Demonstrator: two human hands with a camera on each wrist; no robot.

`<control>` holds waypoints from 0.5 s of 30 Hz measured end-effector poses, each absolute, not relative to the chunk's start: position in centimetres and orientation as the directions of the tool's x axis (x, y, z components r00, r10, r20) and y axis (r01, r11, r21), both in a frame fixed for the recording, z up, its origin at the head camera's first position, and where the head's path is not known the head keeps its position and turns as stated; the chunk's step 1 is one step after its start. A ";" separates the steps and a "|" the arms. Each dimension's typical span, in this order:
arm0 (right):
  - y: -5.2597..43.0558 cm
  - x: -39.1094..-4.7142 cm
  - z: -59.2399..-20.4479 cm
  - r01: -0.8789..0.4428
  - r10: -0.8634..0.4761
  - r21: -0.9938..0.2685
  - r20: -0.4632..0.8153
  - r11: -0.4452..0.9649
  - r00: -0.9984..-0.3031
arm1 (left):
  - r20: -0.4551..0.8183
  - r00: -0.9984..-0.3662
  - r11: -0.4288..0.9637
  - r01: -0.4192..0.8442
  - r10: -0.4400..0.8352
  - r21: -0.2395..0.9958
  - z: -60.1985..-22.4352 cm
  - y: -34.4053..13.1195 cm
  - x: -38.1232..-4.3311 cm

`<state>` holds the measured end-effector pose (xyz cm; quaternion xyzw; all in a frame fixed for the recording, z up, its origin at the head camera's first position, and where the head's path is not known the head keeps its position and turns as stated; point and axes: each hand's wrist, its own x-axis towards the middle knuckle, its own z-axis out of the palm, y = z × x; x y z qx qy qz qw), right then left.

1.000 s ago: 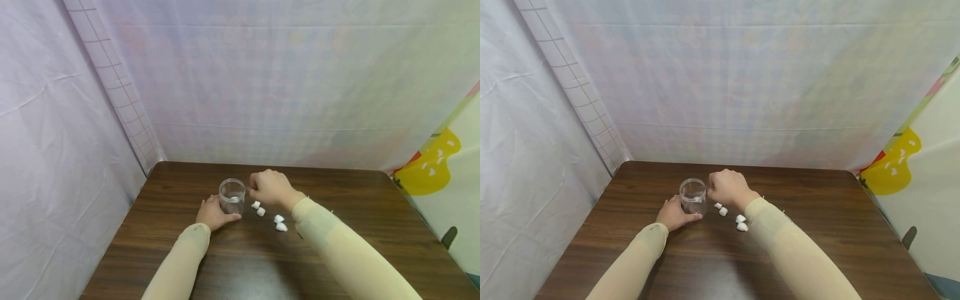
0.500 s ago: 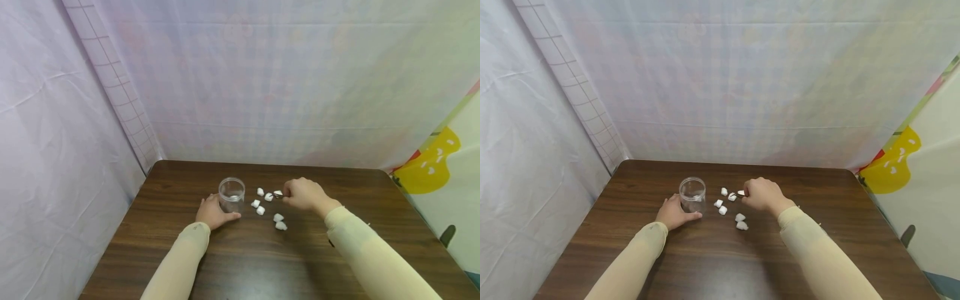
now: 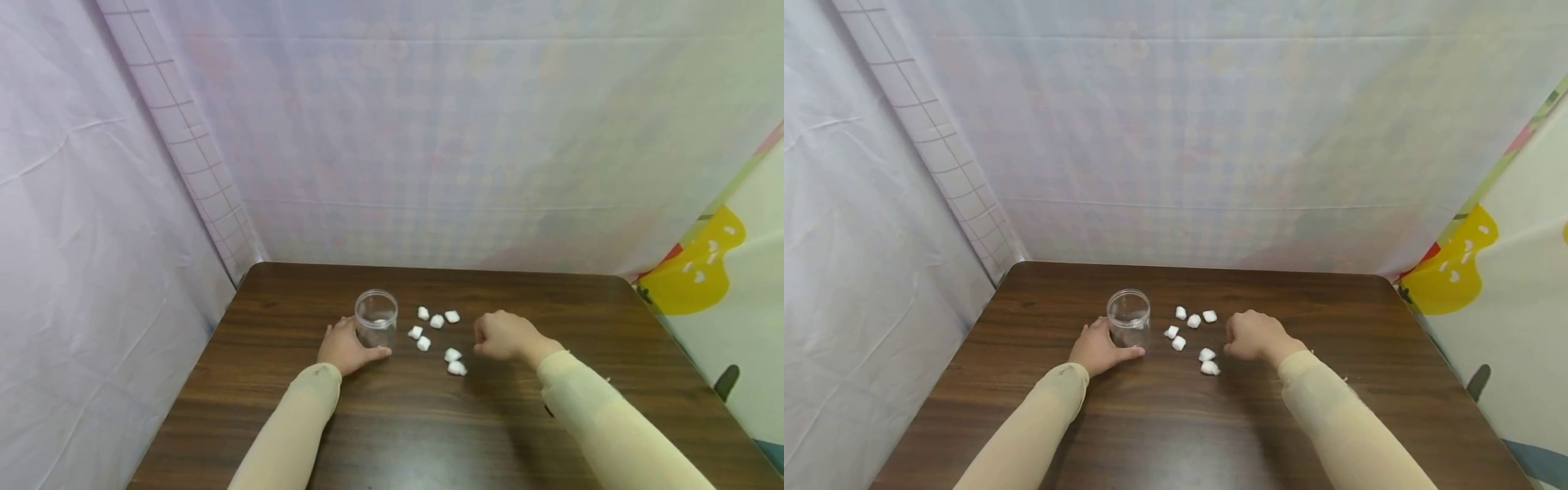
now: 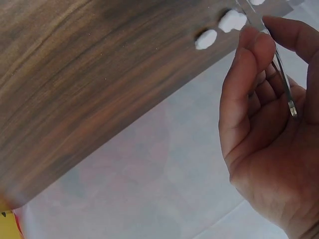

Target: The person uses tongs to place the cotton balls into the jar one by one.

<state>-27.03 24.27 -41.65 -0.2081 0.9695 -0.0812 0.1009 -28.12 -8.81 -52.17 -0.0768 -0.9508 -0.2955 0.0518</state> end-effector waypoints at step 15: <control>24.1 -26.8 -42.6 -0.384 -0.417 -0.199 -0.158 0.901 -0.895 | 0.151 -0.982 0.813 0.182 0.117 0.554 -51.9 -8.7 -28.0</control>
